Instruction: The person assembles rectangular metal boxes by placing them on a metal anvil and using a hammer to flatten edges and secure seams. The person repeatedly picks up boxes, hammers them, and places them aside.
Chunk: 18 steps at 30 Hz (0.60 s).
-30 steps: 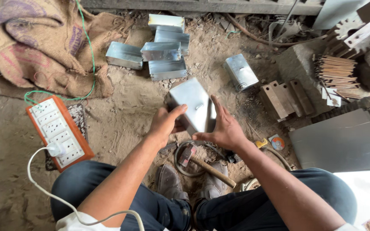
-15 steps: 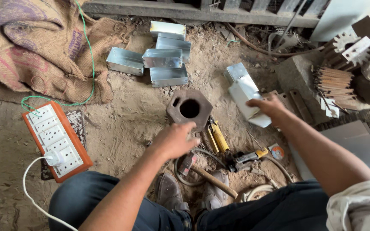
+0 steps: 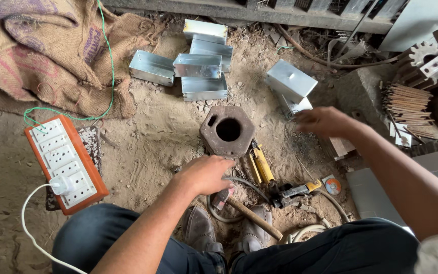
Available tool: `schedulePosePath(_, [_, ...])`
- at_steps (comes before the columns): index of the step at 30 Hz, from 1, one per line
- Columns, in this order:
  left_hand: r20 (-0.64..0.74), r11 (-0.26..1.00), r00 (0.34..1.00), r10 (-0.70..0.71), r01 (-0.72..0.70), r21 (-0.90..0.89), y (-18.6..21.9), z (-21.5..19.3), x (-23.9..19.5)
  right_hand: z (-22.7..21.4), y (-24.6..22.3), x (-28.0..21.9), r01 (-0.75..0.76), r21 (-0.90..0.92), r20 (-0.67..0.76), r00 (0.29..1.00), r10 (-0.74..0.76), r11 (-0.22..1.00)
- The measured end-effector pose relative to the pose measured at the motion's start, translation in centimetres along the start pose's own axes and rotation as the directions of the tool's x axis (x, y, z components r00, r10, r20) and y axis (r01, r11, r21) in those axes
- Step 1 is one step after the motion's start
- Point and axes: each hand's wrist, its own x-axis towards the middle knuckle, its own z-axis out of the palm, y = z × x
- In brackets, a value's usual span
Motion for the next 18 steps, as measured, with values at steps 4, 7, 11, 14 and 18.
schedulePosePath(4, [-0.194,0.990,0.980,0.039,-0.065,-0.127,1.1,0.7,0.3,1.0,-9.5,-10.0,0.284,-0.183,0.207,0.947,-0.245,0.941])
schedulePosePath(7, [-0.401,0.949,0.913,0.079,-0.191,-0.249,1.5,2.0,0.9,2.6,-15.0,-15.2,0.287,-0.174,0.267,0.934,-0.235,0.942])
schedulePosePath(11, [-0.367,0.821,0.926,0.093,-0.280,-0.497,1.7,4.4,2.0,4.9,-18.9,-16.6,0.361,-0.308,0.187,0.930,-0.316,0.880])
schedulePosePath(14, [-0.407,0.849,0.910,0.078,-0.275,-0.451,2.1,6.0,2.0,7.1,-19.5,-15.4,0.409,-0.489,0.151,0.909,-0.388,0.770])
schedulePosePath(18, [-0.471,0.824,0.879,0.081,-0.324,-0.464,2.7,6.1,2.0,9.5,-17.5,-13.1,0.555,-0.422,0.068,0.808,-0.585,0.717])
